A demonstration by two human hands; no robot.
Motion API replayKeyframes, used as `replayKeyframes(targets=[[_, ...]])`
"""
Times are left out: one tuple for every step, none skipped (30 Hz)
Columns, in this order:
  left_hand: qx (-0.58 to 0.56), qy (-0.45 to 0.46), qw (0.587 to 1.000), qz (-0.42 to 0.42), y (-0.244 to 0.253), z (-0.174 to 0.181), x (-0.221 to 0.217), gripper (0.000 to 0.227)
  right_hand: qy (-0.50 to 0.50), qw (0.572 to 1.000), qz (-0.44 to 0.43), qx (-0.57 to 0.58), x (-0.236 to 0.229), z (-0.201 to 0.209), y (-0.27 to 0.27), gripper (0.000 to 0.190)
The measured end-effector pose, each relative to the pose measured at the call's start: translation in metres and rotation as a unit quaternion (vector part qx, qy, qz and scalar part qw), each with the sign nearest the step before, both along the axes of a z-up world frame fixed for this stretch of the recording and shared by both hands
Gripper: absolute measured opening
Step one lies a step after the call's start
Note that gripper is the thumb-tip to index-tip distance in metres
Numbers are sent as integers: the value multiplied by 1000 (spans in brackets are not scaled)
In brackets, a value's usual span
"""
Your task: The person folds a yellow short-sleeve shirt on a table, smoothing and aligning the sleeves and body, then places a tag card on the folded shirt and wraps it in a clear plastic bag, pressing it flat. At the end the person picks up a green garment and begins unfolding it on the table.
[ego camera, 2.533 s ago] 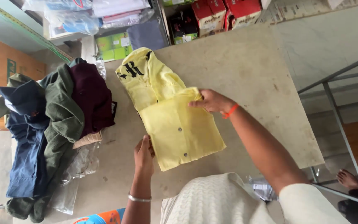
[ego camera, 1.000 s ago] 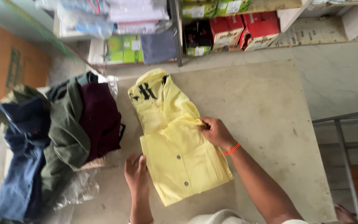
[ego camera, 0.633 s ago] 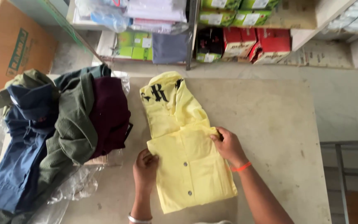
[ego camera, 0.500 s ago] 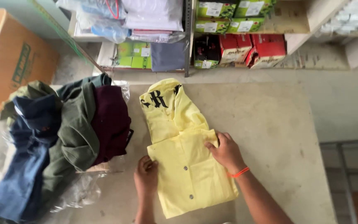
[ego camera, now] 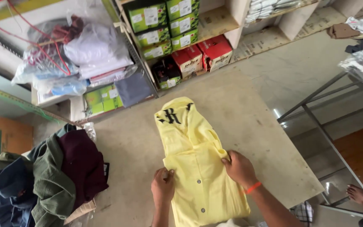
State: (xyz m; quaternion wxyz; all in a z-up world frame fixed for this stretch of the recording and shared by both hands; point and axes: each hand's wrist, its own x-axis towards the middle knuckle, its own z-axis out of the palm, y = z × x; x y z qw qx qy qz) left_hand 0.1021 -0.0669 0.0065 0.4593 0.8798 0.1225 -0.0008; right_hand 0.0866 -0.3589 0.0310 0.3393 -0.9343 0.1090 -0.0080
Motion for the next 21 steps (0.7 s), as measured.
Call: replayKeyframes(targets=[[1, -5, 1000, -5, -7, 8, 5, 26, -5, 1000, -5, 1, -6, -2, -4, 23], [58, 48, 997, -27, -13, 16, 9, 29, -14, 1000, -22, 13, -12, -5, -8, 24], [116, 106, 987, -45, -17, 23, 6, 33, -16, 999, -34, 24, -24, -9, -9, 26], [118, 106, 986, -45, -22, 35, 2, 33, -16, 999, -34, 26, -32, -1, -8, 26], [170, -47, 982, -66, -26, 47, -1, 54, -43, 998, -10, 46, -39, 7, -5, 40], [218, -197, 952, -89, -31, 60, -5, 79, -69, 995, 14, 66, -46, 15, -3, 57], [221, -202, 950, -88, -35, 67, -8, 79, -74, 995, 15, 68, -49, 14, -2, 57], [228, -160, 952, -124, -40, 73, -11, 83, -127, 991, 42, 29, -51, 13, -2, 68], [232, -113, 953, -162, -48, 78, -18, 88, -174, 982, 67, -11, -59, 12, -4, 79], [232, -112, 953, -163, -51, 80, -16, 88, -173, 983, 66, -11, -59, 11, -1, 79], [246, -97, 947, -181, -56, 79, -23, 87, -173, 980, 85, -41, -67, 9, -1, 79], [259, -82, 942, -199, -60, 77, -30, 86, -173, 977, 104, -71, -75, 6, 0, 79], [255, -75, 945, -192, -62, 65, -37, 86, -168, 977, 114, -72, -77, 6, -2, 79], [293, -64, 934, -194, -63, 53, -44, 85, -143, 976, 142, -80, -79, 6, -4, 79], [333, -58, 921, -193, -62, 43, -44, 83, -125, 974, 169, -87, -74, 5, -3, 78], [333, -55, 923, -184, -63, 37, -46, 83, -126, 972, 179, -88, -72, 0, -6, 78], [329, -64, 924, -184, -60, 31, -50, 84, -115, 969, 187, -111, -73, -5, -6, 79], [326, -74, 924, -184, -58, 24, -54, 84, -105, 966, 195, -134, -73, -12, -7, 79], [326, -59, 926, -179, -58, 25, -56, 84, -95, 966, 205, -129, -76, -12, -9, 79], [319, -74, 928, -175, -57, 25, -58, 82, -114, 963, 210, -122, -79, -12, -11, 82], [311, -91, 931, -170, -58, 25, -58, 80, -136, 960, 214, -117, -79, -11, -16, 84]])
